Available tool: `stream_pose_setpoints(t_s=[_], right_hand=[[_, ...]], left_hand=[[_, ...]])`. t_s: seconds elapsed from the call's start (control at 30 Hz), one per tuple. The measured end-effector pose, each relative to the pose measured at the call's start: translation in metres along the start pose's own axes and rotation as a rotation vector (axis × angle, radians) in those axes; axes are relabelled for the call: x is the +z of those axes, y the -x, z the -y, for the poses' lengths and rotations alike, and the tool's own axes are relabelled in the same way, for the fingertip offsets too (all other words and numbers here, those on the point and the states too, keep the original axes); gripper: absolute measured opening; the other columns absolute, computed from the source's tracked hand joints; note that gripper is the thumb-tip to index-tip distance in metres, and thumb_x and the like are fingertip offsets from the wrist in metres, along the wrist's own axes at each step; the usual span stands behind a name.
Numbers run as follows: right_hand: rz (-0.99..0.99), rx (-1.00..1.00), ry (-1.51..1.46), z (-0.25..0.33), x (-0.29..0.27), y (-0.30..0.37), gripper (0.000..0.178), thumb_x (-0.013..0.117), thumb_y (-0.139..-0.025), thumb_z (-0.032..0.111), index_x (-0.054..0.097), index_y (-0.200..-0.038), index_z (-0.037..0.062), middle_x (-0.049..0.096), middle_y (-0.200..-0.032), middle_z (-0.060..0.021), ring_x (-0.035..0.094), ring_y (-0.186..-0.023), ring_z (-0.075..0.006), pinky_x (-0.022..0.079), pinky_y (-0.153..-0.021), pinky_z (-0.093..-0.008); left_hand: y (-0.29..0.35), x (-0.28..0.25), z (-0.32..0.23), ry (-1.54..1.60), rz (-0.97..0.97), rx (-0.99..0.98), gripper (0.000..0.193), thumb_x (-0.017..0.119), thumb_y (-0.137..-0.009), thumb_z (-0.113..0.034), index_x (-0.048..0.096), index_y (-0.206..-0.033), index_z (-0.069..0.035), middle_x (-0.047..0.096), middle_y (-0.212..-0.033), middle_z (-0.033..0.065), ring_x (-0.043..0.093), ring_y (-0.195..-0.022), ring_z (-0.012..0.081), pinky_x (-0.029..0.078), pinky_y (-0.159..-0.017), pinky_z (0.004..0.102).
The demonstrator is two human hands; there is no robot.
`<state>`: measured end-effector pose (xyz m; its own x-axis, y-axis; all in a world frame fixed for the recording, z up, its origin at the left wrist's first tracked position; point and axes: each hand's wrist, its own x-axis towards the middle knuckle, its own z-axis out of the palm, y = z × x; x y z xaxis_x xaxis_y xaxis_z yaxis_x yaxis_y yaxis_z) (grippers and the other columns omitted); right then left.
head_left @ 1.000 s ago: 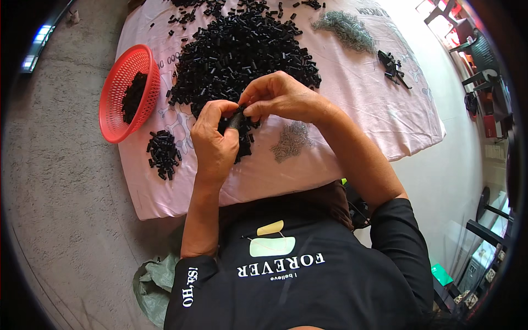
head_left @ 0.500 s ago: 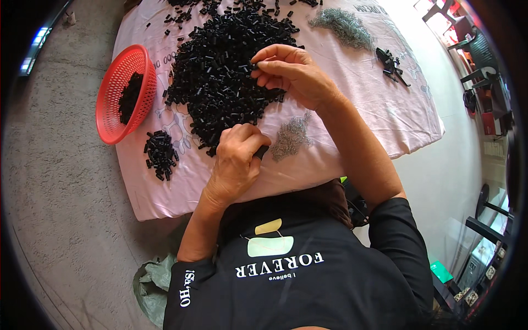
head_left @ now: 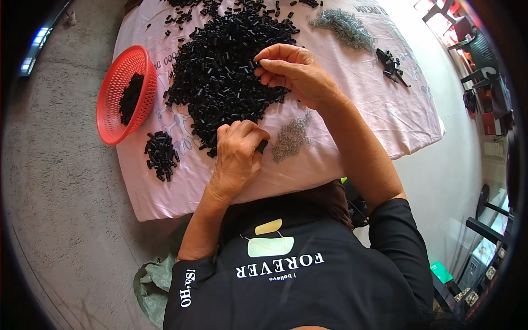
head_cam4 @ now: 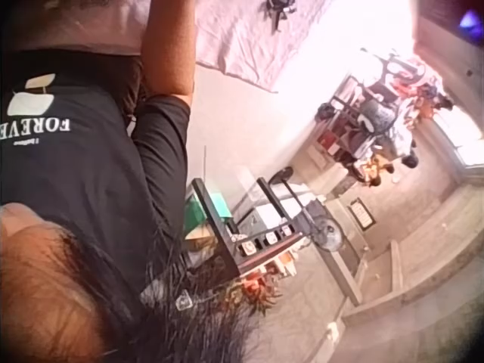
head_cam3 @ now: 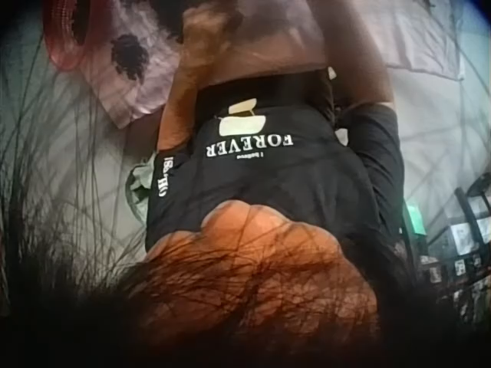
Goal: Manually assemble small plastic and metal components at a workbench.
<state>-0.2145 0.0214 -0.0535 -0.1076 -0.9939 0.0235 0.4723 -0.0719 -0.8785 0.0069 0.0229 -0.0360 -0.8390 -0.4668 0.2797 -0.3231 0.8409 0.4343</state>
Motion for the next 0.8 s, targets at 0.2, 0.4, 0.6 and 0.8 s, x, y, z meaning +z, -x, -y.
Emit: stream_pose_setpoints(t_s=[0.2,0.4,0.6,0.8], right_hand=[[0.054,0.010,0.063,-0.004,0.002,0.000,0.018,0.065,-0.094,0.013,0.067,-0.109,0.0031,0.069,-0.090,-0.0052,0.066,-0.076,-0.0078,0.056,-0.072,-0.0212],[0.048,0.079,0.119,-0.003,0.008,0.002,0.016,0.066,-0.093,0.013,0.069,-0.106,0.0029,0.069,-0.089,-0.0037,0.065,-0.075,-0.0066,0.055,-0.070,-0.0193],[0.062,0.078,0.137,-0.003,0.006,0.002,0.018,0.065,-0.094,0.014,0.069,-0.107,0.0024,0.069,-0.089,-0.0038,0.064,-0.075,-0.0060,0.055,-0.070,-0.0187],[0.111,0.097,0.165,-0.003,0.007,0.002,0.019,0.066,-0.093,0.014,0.069,-0.107,0.0019,0.069,-0.088,-0.0033,0.064,-0.076,-0.0060,0.054,-0.071,-0.0188]], left_hand=[[0.001,0.004,0.002,-0.063,0.018,0.024,0.031,0.055,-0.060,0.007,0.064,-0.086,-0.006,0.060,-0.088,0.0056,0.058,-0.088,0.0257,0.037,-0.081,0.0372],[0.000,-0.004,0.001,-0.078,-0.001,-0.023,0.034,0.054,-0.061,0.008,0.063,-0.090,-0.007,0.059,-0.088,0.0065,0.057,-0.090,0.0258,0.036,-0.082,0.0367],[-0.003,-0.004,0.000,-0.008,0.024,0.053,0.034,0.054,-0.061,0.007,0.064,-0.091,-0.008,0.059,-0.088,0.0066,0.058,-0.091,0.0251,0.036,-0.083,0.0365],[-0.002,0.002,0.000,-0.036,0.069,0.065,0.032,0.054,-0.062,0.007,0.063,-0.089,-0.007,0.059,-0.088,0.0069,0.057,-0.092,0.0252,0.035,-0.084,0.0371]])
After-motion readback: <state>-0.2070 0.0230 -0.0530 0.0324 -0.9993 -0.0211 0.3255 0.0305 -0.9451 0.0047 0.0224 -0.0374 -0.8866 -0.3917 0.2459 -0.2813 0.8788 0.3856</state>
